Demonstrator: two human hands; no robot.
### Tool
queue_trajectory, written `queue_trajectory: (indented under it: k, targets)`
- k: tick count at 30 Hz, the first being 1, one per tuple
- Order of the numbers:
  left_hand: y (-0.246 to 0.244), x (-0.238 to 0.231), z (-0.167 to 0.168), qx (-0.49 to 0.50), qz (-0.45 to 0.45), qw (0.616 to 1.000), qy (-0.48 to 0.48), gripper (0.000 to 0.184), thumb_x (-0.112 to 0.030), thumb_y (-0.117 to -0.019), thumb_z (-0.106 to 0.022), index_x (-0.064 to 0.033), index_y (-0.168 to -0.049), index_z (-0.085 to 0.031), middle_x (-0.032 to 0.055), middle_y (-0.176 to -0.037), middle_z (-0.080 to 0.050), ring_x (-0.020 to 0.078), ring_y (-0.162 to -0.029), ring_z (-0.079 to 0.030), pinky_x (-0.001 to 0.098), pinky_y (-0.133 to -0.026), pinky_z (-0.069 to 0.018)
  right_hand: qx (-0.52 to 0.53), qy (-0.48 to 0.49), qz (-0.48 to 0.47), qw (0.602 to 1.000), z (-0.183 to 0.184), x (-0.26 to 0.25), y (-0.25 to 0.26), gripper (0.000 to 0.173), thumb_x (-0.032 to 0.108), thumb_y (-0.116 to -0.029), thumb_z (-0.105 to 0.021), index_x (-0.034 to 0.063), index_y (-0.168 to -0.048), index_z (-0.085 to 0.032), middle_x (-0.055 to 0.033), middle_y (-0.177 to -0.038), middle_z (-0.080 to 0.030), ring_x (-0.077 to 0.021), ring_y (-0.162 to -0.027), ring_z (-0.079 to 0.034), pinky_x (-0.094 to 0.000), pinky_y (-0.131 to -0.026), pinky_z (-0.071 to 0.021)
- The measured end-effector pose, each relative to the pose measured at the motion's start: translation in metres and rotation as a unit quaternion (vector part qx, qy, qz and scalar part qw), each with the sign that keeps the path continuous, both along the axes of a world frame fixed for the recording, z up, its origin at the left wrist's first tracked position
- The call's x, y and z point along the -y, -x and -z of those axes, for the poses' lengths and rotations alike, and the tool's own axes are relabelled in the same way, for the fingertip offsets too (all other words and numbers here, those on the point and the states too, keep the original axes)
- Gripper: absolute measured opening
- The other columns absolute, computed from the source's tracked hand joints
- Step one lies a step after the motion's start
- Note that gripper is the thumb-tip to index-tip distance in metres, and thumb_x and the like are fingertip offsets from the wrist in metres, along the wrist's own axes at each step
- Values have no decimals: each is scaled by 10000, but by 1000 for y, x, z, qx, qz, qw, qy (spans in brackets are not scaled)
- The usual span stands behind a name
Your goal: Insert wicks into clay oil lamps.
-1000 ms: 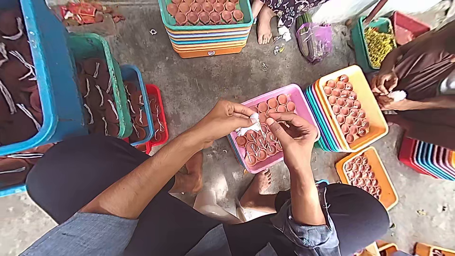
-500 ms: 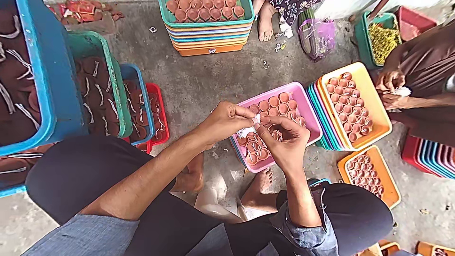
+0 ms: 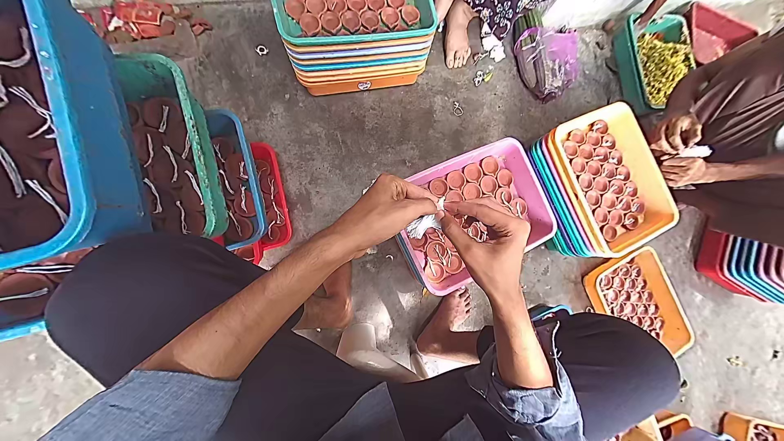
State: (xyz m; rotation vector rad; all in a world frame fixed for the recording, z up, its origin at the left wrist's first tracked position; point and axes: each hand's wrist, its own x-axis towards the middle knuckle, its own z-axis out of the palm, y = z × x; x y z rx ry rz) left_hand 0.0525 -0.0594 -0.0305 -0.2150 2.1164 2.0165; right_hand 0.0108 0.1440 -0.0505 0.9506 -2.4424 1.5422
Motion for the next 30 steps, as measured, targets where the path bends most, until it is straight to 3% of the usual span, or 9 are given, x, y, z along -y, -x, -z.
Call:
queue_trajectory:
  k: [3, 8, 16, 21, 27, 30]
  targets:
    - [0, 0, 0, 8, 11, 1000, -19, 185, -103, -1006, -625, -40, -1063, -790, 47, -1024, -769, 97, -923, -714, 276, -800, -587, 16, 4, 5, 1000, 0, -1, 1, 107, 108, -894, -773, 64, -986, -805, -21, -935, -753, -90, -839, -699, -265, -721, -601]
    - [-1, -1, -2, 17, -8, 998, -52, 174, -80, -987, -669, -6, -1115, -761, 73, -973, -765, 110, -882, -721, 267, -793, -594, 125, 92, -22, 988, -1, -2, 4, 94, 34, -904, -755, 16, -992, -783, -60, -958, -755, -114, -743, -687, -262, -648, -596]
    - [0, -1, -1, 20, -22, 994, -108, 164, -36, -976, -675, 40, -1110, -731, 122, -957, -754, 190, -864, -747, 341, -812, -639, 251, 148, -32, 956, -4, -5, 7, 118, 42, -963, -701, 18, -1064, -757, -77, -1000, -736, -138, -863, -695, -280, -751, -594]
    - [1, -1, -1, 14, -36, 995, -96, 149, -34, -970, -683, 27, -1094, -737, 111, -935, -752, 173, -834, -739, 321, -778, -633, 259, 176, -36, 949, -4, -5, 8, 93, 47, -955, -710, 32, -1026, -768, -85, -1073, -719, -145, -897, -681, -285, -761, -593]
    - [0, -2, 0, 2, -50, 995, -84, 137, -48, -957, -705, 14, -1070, -750, 100, -909, -756, 154, -808, -731, 292, -757, -619, 228, 167, -31, 959, -4, -1, 3, 85, 40, -921, -747, 25, -998, -780, -114, -1142, -701, -198, -1064, -679, -310, -825, -613]
    - [-1, -3, 1, -8, -50, 994, -95, 141, -27, -952, -706, 41, -1069, -743, 124, -914, -754, 186, -816, -747, 334, -771, -647, 217, 159, -16, 963, -2, 3, 1, 88, 42, -915, -758, 25, -997, -785, -117, -1129, -702, -209, -1062, -679, -312, -816, -616]
